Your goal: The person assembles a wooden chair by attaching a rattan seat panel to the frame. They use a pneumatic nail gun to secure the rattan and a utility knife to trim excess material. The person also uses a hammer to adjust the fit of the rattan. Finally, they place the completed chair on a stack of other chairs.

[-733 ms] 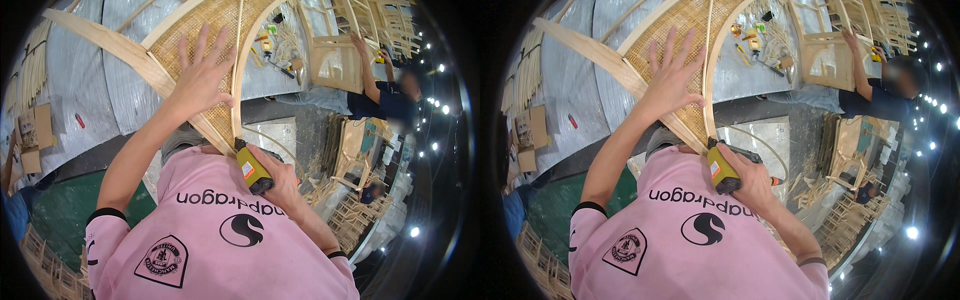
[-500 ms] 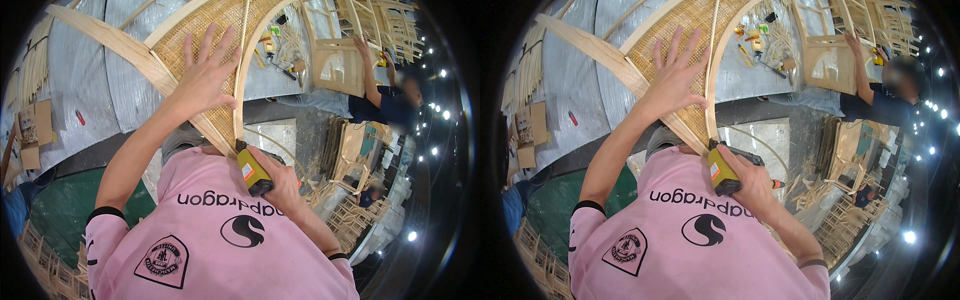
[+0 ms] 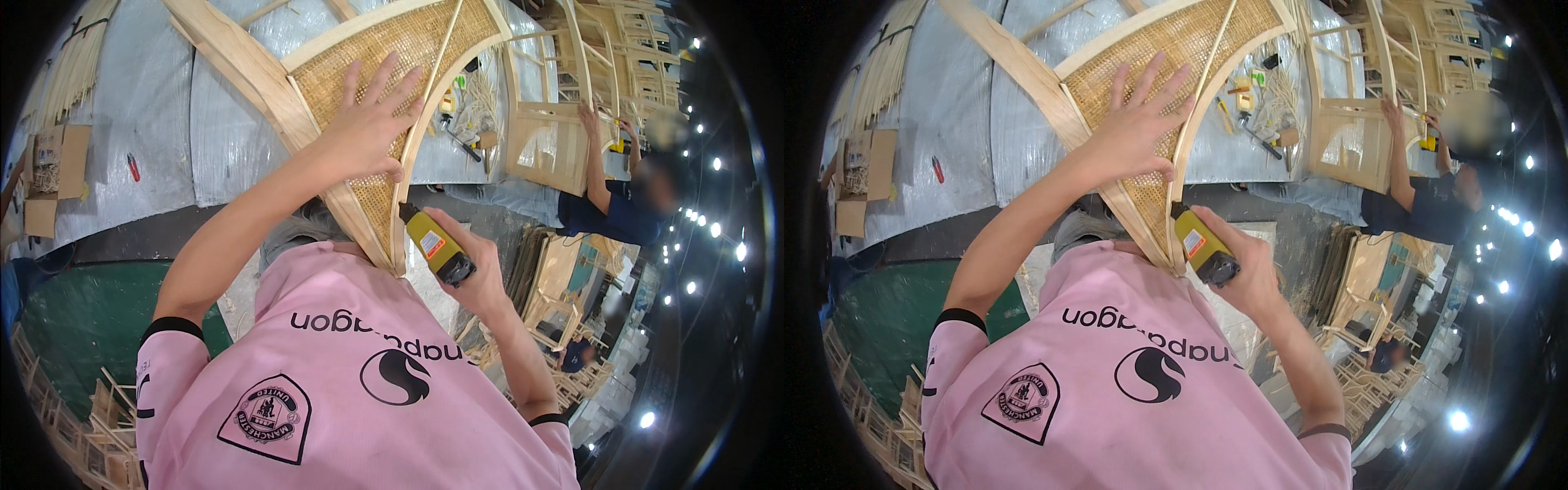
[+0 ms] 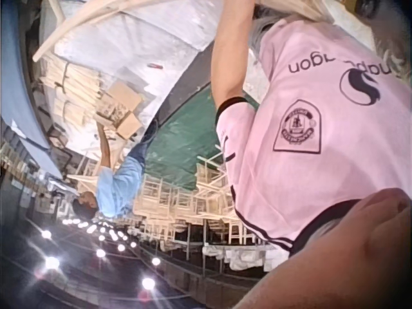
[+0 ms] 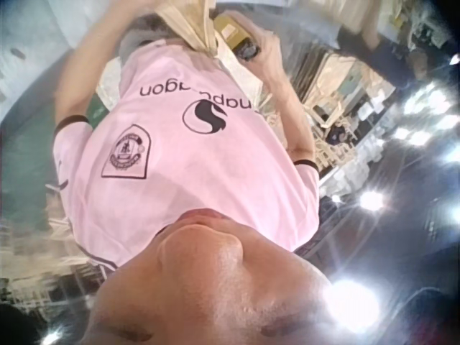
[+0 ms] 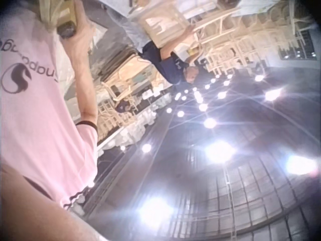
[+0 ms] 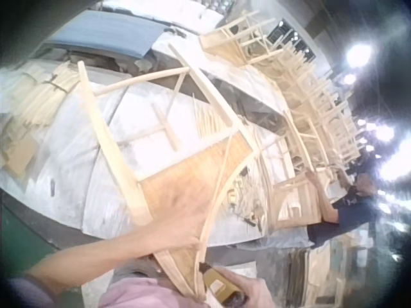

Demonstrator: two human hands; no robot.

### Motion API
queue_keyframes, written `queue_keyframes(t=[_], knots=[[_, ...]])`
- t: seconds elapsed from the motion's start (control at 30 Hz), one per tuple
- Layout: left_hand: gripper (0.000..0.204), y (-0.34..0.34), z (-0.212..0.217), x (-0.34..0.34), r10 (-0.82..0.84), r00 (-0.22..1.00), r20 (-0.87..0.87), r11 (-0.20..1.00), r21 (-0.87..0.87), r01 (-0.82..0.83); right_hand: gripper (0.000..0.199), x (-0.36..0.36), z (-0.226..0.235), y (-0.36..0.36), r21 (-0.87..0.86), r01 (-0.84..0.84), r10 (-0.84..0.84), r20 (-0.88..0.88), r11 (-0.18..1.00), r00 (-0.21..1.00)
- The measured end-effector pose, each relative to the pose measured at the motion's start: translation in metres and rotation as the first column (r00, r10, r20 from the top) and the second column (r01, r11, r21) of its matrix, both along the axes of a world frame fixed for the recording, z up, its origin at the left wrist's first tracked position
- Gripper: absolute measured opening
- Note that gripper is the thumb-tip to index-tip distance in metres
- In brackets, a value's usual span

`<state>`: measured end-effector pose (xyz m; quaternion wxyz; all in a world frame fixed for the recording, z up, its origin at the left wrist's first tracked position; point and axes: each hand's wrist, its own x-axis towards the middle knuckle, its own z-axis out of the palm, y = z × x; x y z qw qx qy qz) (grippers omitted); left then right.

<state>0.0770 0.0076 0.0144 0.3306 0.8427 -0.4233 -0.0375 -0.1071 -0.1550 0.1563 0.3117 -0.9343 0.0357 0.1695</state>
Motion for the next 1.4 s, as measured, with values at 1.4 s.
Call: queue_keyframes(t=[1.4], knots=[[0.052,-0.027,-0.001,0.05,0.055,0.986,0.156,0.998,-0.048,-0.048,0.074,0.095,0.007,-0.028,-0.093,-0.153,0.163,0.112,0.984,0.98]])
